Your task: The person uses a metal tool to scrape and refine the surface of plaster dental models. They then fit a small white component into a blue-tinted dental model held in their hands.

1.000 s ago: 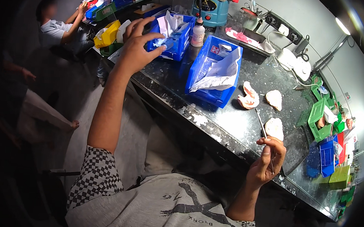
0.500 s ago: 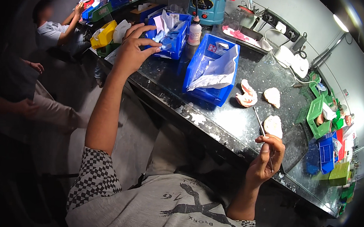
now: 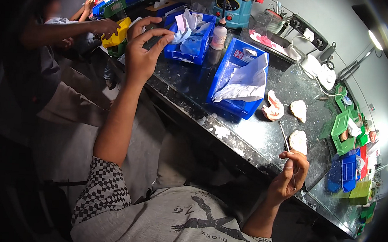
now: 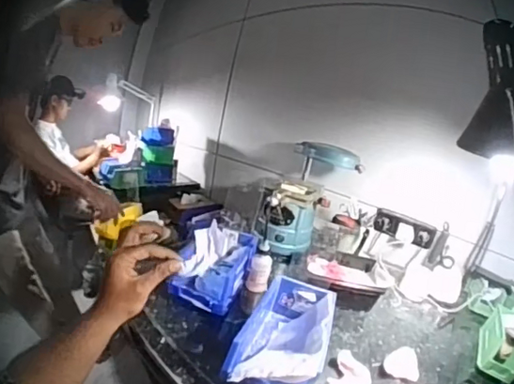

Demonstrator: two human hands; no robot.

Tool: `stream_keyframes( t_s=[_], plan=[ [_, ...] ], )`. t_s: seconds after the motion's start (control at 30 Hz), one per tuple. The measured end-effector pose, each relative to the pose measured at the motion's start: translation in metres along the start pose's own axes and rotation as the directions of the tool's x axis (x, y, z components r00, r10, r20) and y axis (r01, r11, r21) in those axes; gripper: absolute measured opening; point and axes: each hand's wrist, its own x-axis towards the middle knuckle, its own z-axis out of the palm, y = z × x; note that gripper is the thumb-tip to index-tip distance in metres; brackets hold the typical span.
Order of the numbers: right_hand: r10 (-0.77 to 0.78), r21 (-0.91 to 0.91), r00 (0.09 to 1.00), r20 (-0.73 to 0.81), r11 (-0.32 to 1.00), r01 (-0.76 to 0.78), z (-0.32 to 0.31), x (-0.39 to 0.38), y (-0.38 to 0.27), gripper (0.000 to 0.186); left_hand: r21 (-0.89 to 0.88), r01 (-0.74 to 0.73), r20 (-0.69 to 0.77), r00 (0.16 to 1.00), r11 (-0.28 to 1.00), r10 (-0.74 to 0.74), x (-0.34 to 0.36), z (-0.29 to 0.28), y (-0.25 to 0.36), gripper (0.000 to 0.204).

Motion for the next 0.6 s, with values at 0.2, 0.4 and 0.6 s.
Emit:
stream_keyframes(
  t_s=[0.2, 0.4, 0.6],
  plan=[
    [-0.009, -0.013, 1.000, -0.010, 1.000, 0.009, -0.002, 0.001, 0.001, 0.013, 0.096, -0.135, 0.138, 0.983, 0.986, 0.121, -0.034, -0.012, 0.045, 0.013],
    [0.019, 0.029, 0.999, 0.039, 0.999, -0.020, 0.000, 0.001, -0.001, 0.012, 0.122, -0.217, 0.253, 0.951, 0.969, 0.181, -0.058, 0.000, 0.037, 0.015],
    [-0.023, -0.005, 0.999, 0.027, 1.000, 0.024, 0.002, 0.000, -0.001, 0.013, 0.070, -0.239, 0.246, 0.945, 0.968, 0.216, -0.058, 0.012, 0.040, 0.027]
  ],
)
